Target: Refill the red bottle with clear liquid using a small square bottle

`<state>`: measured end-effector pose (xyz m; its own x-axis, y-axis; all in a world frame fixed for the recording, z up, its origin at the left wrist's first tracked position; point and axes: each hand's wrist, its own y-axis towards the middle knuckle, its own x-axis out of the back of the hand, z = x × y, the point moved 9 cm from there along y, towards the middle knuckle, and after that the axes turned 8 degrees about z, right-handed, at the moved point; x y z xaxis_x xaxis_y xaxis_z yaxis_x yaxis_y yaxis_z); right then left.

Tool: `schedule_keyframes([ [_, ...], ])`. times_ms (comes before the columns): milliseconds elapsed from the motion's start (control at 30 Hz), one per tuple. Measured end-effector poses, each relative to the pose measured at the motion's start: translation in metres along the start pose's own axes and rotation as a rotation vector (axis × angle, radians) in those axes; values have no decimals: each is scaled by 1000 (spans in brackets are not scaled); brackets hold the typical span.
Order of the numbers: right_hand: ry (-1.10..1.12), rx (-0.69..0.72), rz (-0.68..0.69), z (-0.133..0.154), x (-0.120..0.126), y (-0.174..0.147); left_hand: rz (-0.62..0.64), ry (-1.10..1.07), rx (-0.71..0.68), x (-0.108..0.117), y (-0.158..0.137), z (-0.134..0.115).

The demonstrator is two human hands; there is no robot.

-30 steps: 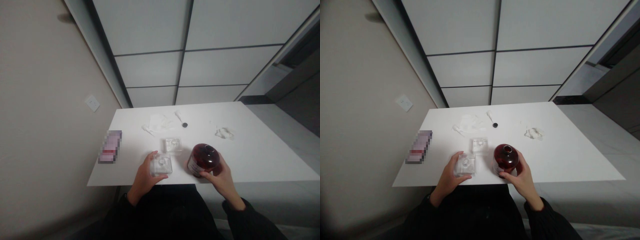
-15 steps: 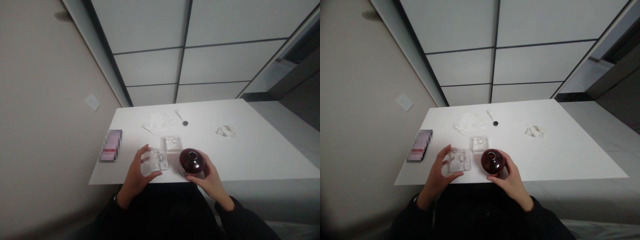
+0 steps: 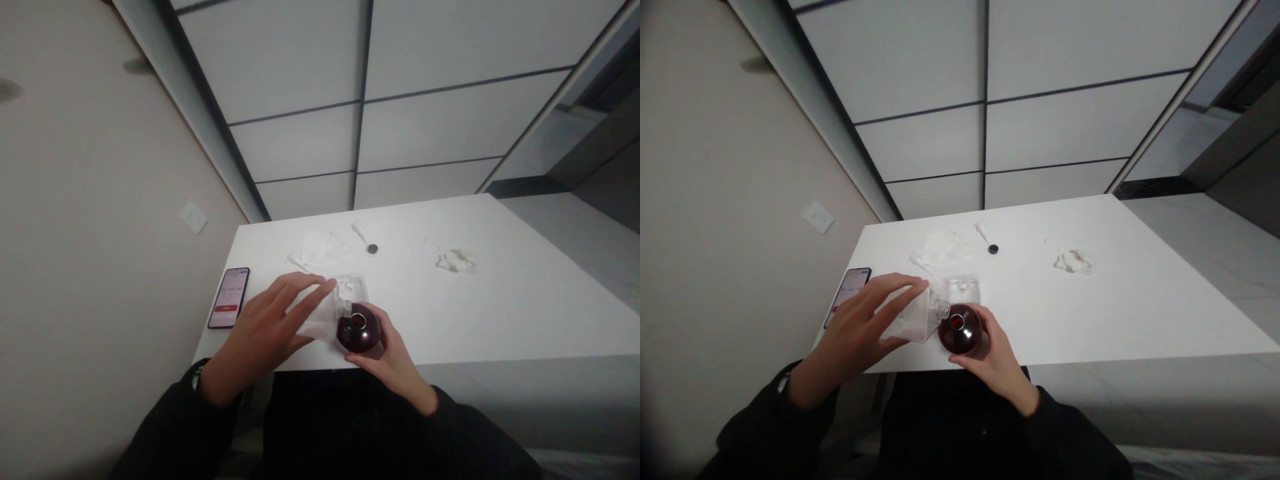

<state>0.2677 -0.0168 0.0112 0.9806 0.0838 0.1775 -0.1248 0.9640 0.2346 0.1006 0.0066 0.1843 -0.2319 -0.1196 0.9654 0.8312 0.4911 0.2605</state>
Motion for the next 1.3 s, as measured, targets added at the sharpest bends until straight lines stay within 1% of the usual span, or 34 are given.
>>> schedule_keyframes([
  [67,-3,16,-12,0,-1,0,46,51,-45,2,6,-4],
  [133,-7,29,-19,-1,-2,0,67,95,-92,5,9,-9],
  [267,-18,56,-26,-2,-2,0,83,174,-156,9,14,-17],
  [400,-32,43,-10,-4,-3,1,102,241,-186,14,20,-24],
  [567,-50,63,-21,-2,-2,1,112,299,-277,21,28,-36],
  [933,-35,108,-38,2,-1,0,257,223,-338,25,41,-52],
  [1000,-20,96,-37,0,-2,0,271,218,-348,27,45,-55],
  [1133,11,23,-41,-6,-2,0,309,223,-384,30,53,-63],
  [1200,9,26,-49,-4,-2,-1,334,236,-400,30,57,-66],
  [1300,13,29,-56,-3,-1,-1,394,171,-352,29,63,-66],
])
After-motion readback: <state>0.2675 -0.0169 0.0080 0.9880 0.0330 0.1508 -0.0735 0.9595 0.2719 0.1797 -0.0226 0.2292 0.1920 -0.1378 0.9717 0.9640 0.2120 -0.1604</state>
